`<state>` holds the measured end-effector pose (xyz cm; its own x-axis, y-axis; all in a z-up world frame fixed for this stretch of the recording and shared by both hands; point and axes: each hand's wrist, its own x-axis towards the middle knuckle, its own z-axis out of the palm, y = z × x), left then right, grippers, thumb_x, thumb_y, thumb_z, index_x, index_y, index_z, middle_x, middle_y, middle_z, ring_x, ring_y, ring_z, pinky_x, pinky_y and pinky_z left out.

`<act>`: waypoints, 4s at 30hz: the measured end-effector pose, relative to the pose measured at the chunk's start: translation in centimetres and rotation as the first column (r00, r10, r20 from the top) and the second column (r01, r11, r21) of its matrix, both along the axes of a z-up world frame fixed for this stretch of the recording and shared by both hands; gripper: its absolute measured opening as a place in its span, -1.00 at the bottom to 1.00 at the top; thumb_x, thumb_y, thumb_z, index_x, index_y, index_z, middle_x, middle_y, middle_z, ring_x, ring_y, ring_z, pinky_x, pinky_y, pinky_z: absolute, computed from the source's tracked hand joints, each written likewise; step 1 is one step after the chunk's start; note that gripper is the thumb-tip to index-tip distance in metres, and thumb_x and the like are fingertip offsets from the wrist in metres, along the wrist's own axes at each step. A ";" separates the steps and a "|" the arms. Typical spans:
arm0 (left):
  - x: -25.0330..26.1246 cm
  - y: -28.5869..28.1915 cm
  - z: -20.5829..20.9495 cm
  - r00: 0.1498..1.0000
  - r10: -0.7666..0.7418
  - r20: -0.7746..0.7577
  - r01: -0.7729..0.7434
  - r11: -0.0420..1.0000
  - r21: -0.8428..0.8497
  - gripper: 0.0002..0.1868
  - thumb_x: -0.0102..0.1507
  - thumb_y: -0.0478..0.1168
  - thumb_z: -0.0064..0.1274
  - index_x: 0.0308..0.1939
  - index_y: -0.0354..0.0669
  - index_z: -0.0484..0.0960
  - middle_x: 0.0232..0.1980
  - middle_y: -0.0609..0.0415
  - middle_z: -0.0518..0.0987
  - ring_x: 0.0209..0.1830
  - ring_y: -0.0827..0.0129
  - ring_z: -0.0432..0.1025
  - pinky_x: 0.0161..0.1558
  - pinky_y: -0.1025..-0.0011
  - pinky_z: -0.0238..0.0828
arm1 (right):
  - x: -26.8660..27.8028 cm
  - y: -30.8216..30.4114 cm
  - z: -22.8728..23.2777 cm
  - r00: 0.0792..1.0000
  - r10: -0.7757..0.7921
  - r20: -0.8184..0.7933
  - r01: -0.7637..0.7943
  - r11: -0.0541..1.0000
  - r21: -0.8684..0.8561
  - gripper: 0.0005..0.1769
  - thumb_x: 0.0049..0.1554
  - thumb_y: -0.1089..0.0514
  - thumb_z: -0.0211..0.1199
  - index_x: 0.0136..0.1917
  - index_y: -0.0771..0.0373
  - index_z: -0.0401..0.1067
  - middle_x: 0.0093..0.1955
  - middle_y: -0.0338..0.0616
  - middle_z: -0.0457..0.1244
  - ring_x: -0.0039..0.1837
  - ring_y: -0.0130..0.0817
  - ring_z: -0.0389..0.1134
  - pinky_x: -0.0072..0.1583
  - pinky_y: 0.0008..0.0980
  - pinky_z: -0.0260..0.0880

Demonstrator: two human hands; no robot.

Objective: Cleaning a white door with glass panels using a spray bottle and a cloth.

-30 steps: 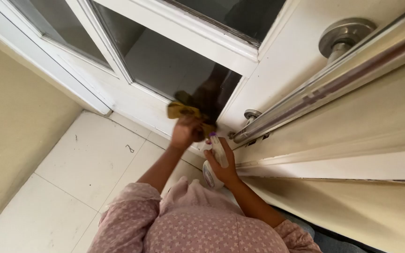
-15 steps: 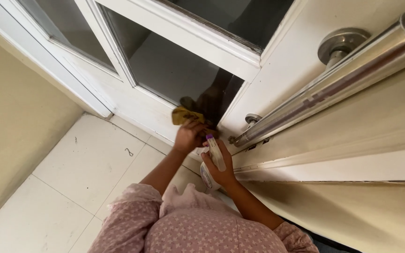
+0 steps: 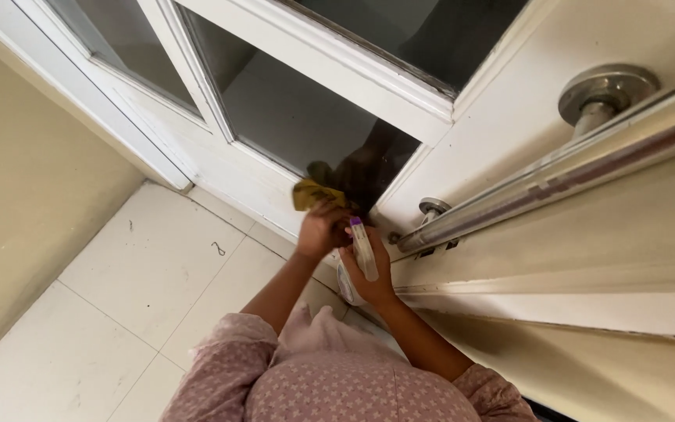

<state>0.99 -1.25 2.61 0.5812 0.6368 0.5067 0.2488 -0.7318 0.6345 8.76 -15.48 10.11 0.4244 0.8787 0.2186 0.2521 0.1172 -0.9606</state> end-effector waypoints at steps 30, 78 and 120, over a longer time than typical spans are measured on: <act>0.1 0.4 -4.5 0.985 -0.123 -0.122 0.135 0.987 0.092 -0.56 0.06 -0.25 0.29 0.05 -0.05 0.73 0.05 -0.06 0.70 -0.09 0.10 0.59 -0.17 0.26 0.58 | -2.4 0.7 -0.6 0.997 -0.010 -0.073 0.004 0.996 -0.093 -0.61 0.15 0.29 0.31 0.23 0.24 0.34 -0.18 -0.29 0.27 -0.14 -0.56 0.28 -0.10 -0.48 0.33; -6.0 7.7 2.4 0.965 0.256 -0.062 -0.261 0.961 -0.094 -0.41 -0.17 -0.40 0.27 -0.01 -0.28 0.63 0.17 -0.40 0.42 0.07 -0.28 0.41 0.00 0.07 0.47 | -2.1 7.7 -0.1 0.987 0.102 -0.125 -0.100 0.995 0.027 -0.65 0.17 0.33 0.26 0.24 0.24 0.37 -0.03 -0.22 0.33 -0.05 -0.54 0.34 -0.01 -0.49 0.38; 2.3 0.6 2.8 0.990 0.047 0.131 -0.039 0.997 -0.062 -0.60 -0.04 -0.42 0.23 -0.11 -0.10 0.71 0.05 -0.02 0.52 0.17 0.03 0.34 0.19 0.16 0.41 | 1.1 -2.9 3.0 0.996 -0.047 -0.076 0.039 0.995 -0.097 -0.60 0.17 0.31 0.28 0.27 0.26 0.35 -0.13 -0.21 0.35 -0.10 -0.47 0.41 -0.04 -0.43 0.45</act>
<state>3.32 -0.62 5.37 0.4833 0.6906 0.5380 0.1904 -0.6828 0.7054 9.84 -18.37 13.10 0.4748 0.8744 0.0997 0.1788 0.0151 -0.9838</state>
